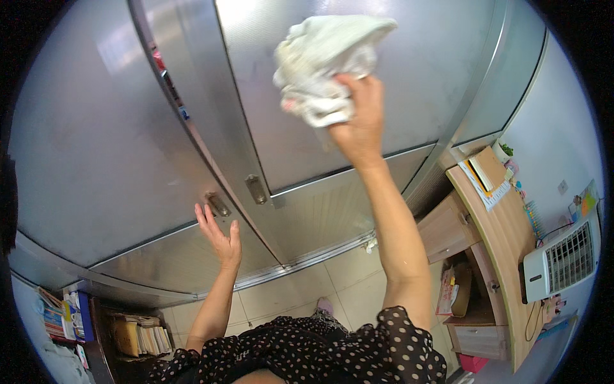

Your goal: The person wipes the sliding doors of a wardrobe with a white cloth, moving from the top to the bottom and across the panels. They then wipe the surface of a nearby wooden desk, cleaning around a small air cooler and other items. The person returns to the wardrobe to wipe the doors again.

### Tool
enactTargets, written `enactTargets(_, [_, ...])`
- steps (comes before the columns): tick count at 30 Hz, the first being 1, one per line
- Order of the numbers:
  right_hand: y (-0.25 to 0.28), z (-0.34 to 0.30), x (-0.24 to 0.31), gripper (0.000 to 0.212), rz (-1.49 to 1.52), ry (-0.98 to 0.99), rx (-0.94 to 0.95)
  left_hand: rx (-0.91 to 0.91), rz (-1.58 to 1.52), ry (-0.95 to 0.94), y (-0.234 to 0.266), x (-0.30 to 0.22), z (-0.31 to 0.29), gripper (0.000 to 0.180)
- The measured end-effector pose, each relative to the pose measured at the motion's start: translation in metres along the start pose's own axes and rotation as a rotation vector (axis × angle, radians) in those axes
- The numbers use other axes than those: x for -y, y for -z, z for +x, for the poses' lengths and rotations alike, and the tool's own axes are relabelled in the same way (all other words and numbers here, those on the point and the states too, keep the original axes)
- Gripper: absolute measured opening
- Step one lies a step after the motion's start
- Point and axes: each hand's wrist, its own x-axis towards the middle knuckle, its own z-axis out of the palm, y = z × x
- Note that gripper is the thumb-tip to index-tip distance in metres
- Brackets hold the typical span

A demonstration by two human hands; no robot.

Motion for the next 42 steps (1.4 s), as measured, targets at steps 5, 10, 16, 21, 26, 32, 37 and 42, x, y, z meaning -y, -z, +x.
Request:
enactTargets(5, [-0.044,-0.139,-0.037,0.048,0.070,0.190,0.312,-0.063,0.293,-0.105,-0.017,0.014,-0.008,0.082])
enactTargets(10, [0.000,-0.170,-0.051,0.048,0.200,-0.018,0.559,0.031,0.534,-0.238,-0.013,0.039,-0.019,0.082])
enactTargets(16, [0.059,-0.048,-0.112,0.054,0.252,-0.260,-0.012,0.032,0.557,-0.199,-0.016,0.034,-0.034,0.086])
enactTargets(21, [0.051,-0.016,-0.132,0.037,-0.200,0.009,-0.158,0.059,0.613,-0.176,-0.025,0.043,-0.036,0.088])
enactTargets(26, [0.007,-0.136,-0.117,0.050,0.071,0.033,0.158,0.086,0.640,-0.169,-0.020,0.045,-0.036,0.090])
enactTargets(32, [0.055,-0.193,-0.200,0.054,0.170,-0.426,-0.078,0.170,0.469,-0.052,-0.003,0.010,-0.034,0.077])
enactTargets(37, [0.093,-0.188,-0.280,0.084,-0.107,-1.080,-0.291,0.046,0.326,-0.253,-0.010,-0.059,0.006,0.064])
enactTargets(42, [0.037,-0.236,-0.173,0.077,0.068,-0.791,0.093,-0.077,0.199,-0.503,-0.043,-0.098,0.068,0.058])
